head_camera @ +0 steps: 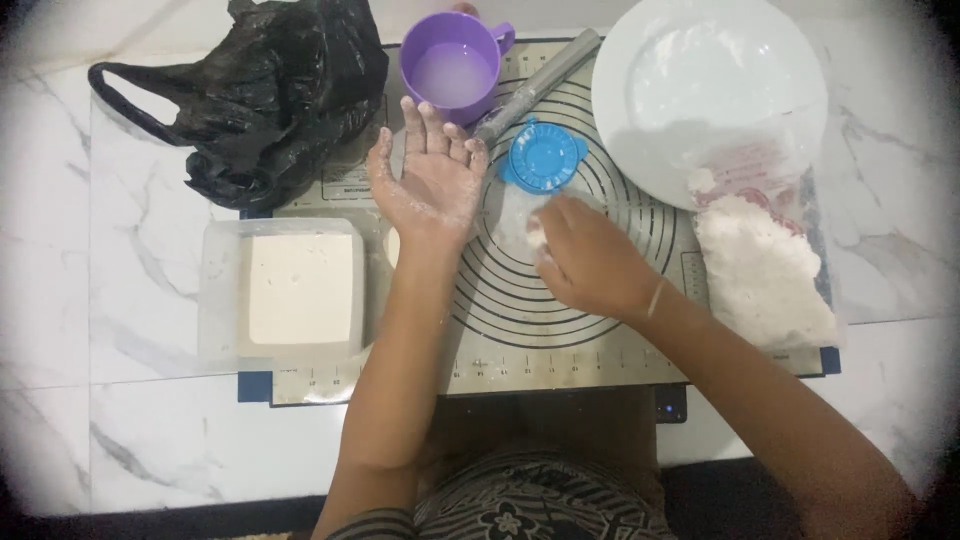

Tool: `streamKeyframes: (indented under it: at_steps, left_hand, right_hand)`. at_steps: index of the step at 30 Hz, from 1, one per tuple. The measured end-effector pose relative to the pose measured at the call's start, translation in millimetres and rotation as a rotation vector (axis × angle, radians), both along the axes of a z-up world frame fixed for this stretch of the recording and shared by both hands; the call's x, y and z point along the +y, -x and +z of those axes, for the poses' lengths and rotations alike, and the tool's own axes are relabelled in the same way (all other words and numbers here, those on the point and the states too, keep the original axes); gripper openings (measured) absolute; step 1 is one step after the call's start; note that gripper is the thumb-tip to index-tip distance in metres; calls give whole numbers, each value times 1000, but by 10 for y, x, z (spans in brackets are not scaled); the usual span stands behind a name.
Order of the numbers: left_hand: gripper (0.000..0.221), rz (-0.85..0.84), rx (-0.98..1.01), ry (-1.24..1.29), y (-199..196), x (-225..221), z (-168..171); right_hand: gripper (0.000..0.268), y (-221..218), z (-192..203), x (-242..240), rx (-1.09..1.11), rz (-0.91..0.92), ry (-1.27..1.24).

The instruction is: Kneading and shaping a small piece of dough by hand on a silicone pastry mat.

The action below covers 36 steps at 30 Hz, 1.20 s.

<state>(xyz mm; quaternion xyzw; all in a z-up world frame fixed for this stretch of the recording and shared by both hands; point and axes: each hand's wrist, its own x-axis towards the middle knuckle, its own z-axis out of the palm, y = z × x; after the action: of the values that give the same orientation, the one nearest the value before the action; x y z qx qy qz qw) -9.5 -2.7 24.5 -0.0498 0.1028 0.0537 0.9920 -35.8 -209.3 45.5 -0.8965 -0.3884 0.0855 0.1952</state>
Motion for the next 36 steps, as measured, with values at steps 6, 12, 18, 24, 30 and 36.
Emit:
streamKeyframes:
  at_steps: [6, 12, 18, 24, 30, 36]
  left_hand:
    - [32, 14, 37, -2, -20, 35, -2]
    - [33, 10, 11, 19, -40, 25, -80]
    - [33, 14, 31, 6, -25, 20, -34]
    - [34, 24, 56, -3, -42, 26, -42]
    - [33, -8, 40, 7, -21, 25, -65]
    - [32, -27, 42, 25, -17, 14, -58]
  right_hand:
    - [43, 206, 125, -152, 72, 167, 143]
    - [64, 234, 125, -143, -362, 227, -54]
    - [39, 50, -319, 102, -353, 417, -212]
    - [28, 165, -417, 174, -464, 398, -361]
    - [16, 190, -436, 228, -590, 352, -306]
    - [13, 161, -510, 285, -544, 316, -318]
